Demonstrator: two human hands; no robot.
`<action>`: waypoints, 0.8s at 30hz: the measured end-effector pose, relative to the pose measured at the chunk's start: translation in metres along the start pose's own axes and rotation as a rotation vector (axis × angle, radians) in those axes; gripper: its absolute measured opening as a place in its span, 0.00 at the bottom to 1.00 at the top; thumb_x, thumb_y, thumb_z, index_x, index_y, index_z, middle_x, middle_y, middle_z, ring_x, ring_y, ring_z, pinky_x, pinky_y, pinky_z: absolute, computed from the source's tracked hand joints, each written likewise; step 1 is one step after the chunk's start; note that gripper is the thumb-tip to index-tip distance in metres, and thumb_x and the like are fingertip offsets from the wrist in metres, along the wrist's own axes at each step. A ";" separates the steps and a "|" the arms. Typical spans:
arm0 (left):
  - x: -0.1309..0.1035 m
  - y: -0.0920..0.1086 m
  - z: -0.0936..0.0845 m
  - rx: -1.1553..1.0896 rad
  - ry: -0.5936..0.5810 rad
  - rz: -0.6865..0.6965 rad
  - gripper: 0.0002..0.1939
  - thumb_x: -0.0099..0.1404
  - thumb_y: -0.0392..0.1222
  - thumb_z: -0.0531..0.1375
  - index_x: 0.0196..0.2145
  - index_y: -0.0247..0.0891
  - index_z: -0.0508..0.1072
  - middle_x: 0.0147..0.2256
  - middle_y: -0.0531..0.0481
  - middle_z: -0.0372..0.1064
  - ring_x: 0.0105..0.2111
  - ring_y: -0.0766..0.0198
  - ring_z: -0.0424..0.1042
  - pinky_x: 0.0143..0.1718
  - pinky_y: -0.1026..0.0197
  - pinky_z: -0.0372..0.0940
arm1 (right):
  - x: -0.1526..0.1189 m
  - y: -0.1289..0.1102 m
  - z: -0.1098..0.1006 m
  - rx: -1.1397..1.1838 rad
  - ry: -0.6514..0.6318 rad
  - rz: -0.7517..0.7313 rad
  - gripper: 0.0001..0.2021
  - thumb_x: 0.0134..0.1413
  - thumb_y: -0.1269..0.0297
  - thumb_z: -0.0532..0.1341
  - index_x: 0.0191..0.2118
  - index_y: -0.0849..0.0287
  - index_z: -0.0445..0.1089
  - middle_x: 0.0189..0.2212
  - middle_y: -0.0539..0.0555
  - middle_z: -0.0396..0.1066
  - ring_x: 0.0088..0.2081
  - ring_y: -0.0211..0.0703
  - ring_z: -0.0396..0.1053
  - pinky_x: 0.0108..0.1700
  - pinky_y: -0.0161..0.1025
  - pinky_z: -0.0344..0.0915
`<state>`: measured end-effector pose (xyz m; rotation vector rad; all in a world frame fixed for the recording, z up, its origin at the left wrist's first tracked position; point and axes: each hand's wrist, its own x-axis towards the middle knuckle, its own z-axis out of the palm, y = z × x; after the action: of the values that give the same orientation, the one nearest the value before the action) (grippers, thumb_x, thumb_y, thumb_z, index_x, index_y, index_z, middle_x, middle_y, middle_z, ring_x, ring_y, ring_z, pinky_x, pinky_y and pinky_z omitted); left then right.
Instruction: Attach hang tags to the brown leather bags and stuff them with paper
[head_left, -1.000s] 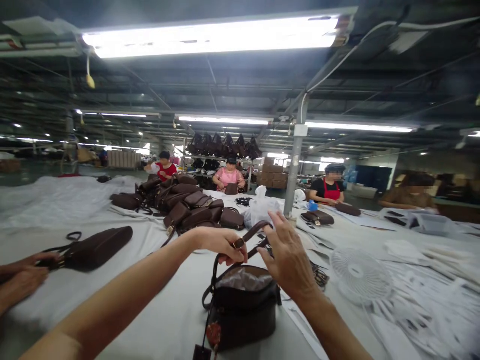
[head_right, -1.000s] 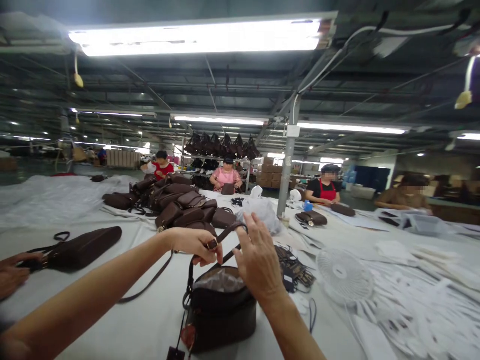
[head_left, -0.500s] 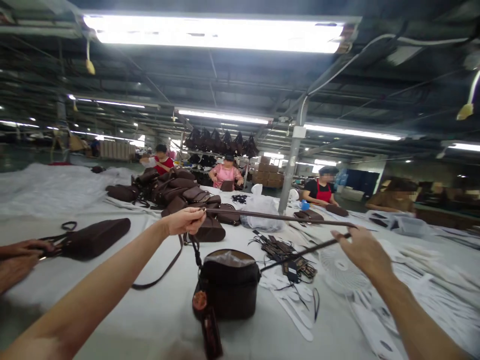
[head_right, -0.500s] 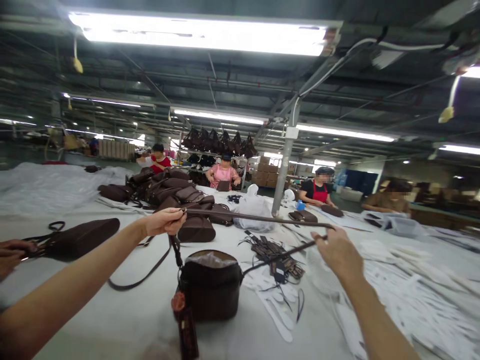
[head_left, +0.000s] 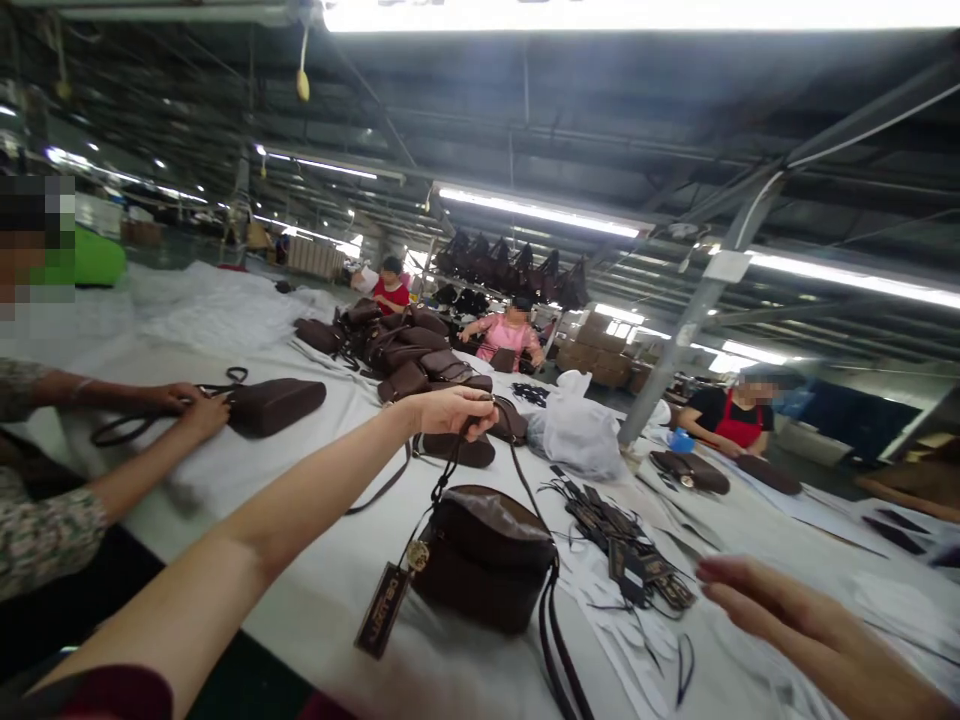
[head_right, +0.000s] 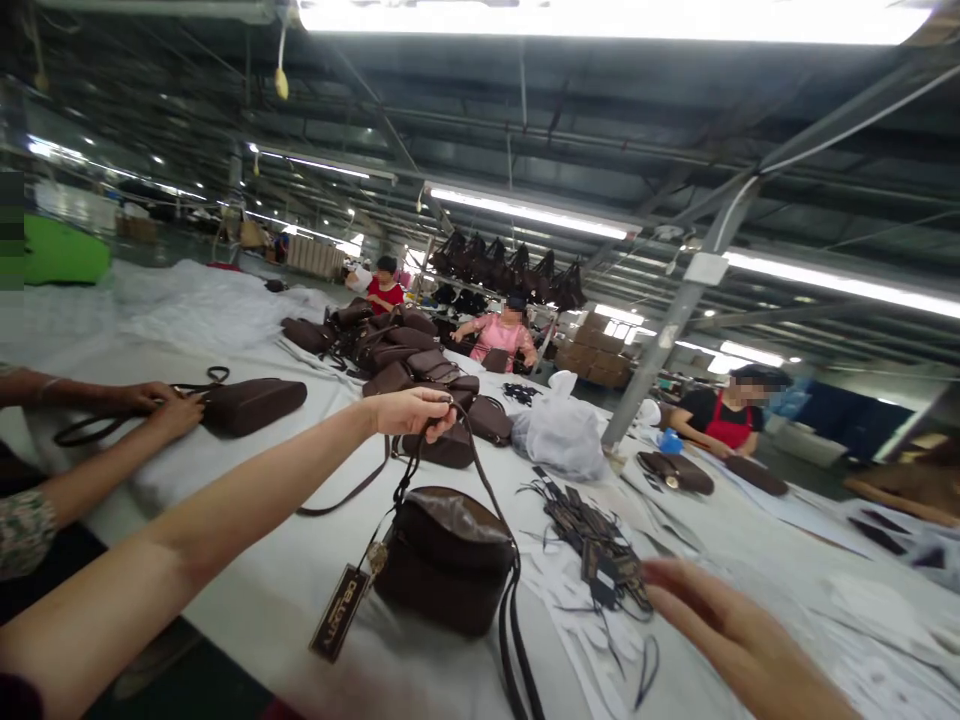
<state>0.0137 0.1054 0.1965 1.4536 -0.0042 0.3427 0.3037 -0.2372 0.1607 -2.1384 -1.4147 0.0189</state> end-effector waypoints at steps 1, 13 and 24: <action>0.000 0.001 0.004 0.019 -0.035 0.002 0.14 0.57 0.46 0.67 0.33 0.31 0.73 0.24 0.51 0.66 0.22 0.69 0.64 0.26 0.65 0.60 | 0.009 -0.025 0.007 0.071 -0.033 -0.001 0.27 0.44 0.40 0.59 0.46 0.50 0.75 0.48 0.59 0.75 0.47 0.57 0.73 0.48 0.48 0.72; -0.022 -0.009 -0.002 0.223 0.023 0.015 0.14 0.48 0.43 0.69 0.29 0.34 0.72 0.22 0.56 0.65 0.20 0.71 0.61 0.25 0.66 0.59 | 0.111 -0.175 0.111 0.519 -0.269 -0.205 0.15 0.55 0.54 0.52 0.39 0.61 0.67 0.16 0.42 0.58 0.18 0.35 0.60 0.23 0.33 0.64; -0.007 -0.066 0.033 0.320 0.306 0.093 0.20 0.57 0.58 0.60 0.29 0.34 0.73 0.25 0.52 0.67 0.22 0.68 0.63 0.23 0.65 0.59 | 0.116 -0.185 0.124 -0.202 -0.067 -0.340 0.16 0.63 0.62 0.42 0.33 0.57 0.64 0.26 0.54 0.72 0.29 0.45 0.71 0.32 0.39 0.62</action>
<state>0.0289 0.0667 0.1354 1.7057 0.2398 0.6634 0.1606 -0.0319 0.1760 -2.0393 -1.8721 -0.1908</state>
